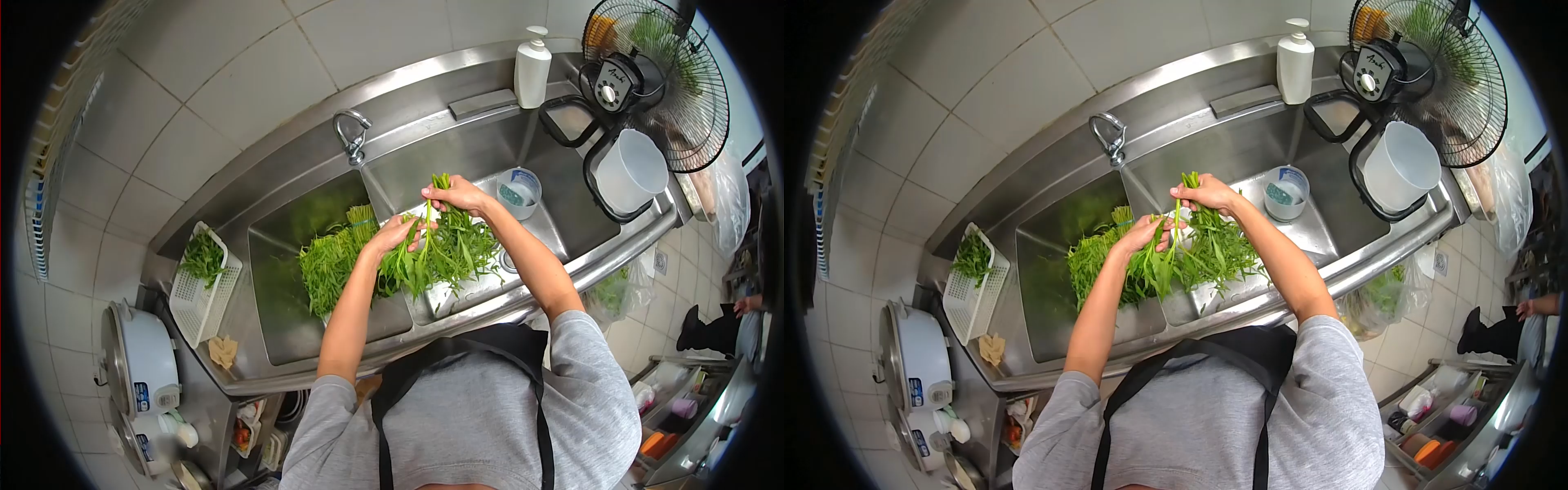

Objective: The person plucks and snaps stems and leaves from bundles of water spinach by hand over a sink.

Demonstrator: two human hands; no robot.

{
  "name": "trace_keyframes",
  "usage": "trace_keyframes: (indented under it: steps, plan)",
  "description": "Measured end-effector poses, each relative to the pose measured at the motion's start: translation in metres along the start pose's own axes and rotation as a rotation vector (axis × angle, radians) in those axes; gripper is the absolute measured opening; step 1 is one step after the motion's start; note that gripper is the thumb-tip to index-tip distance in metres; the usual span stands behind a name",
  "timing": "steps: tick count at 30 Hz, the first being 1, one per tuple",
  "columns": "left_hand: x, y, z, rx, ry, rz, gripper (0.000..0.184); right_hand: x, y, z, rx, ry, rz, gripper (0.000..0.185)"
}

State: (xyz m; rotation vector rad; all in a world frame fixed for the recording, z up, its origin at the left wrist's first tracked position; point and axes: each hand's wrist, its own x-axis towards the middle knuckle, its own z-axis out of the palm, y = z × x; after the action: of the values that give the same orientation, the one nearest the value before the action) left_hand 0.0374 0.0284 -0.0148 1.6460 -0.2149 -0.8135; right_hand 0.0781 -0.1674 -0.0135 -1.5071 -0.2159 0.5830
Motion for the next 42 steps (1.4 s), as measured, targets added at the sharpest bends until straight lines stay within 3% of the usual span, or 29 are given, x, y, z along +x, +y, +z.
trace_keyframes:
  steps: [4, 19, 22, 25, 37, 42]
  plan:
    - [0.001, -0.008, 0.002, -0.021, 0.119, -0.034, 0.033, 0.0, -0.002, -0.001, -0.052, 0.07, 0.014, 0.028]
    - [0.007, -0.015, -0.002, -0.175, 0.186, -0.022, 0.037, 0.003, 0.003, -0.004, -0.062, 0.087, -0.022, 0.029]
    - [0.008, -0.016, 0.001, 0.007, 0.323, 0.028, 0.034, 0.0, 0.0, -0.004, -0.103, 0.049, -0.031, 0.028]
    - [0.003, -0.008, 0.002, -0.099, 0.194, 0.044, 0.037, 0.001, 0.002, -0.002, -0.126, 0.023, -0.034, 0.029]
    - [0.008, -0.028, -0.007, -0.257, 0.006, 0.031, 0.037, 0.002, 0.0, 0.001, -0.125, 0.011, -0.044, 0.033]
    - [0.009, -0.024, -0.005, -0.292, 0.072, 0.018, 0.035, 0.001, -0.002, 0.001, -0.126, 0.021, -0.061, 0.029]
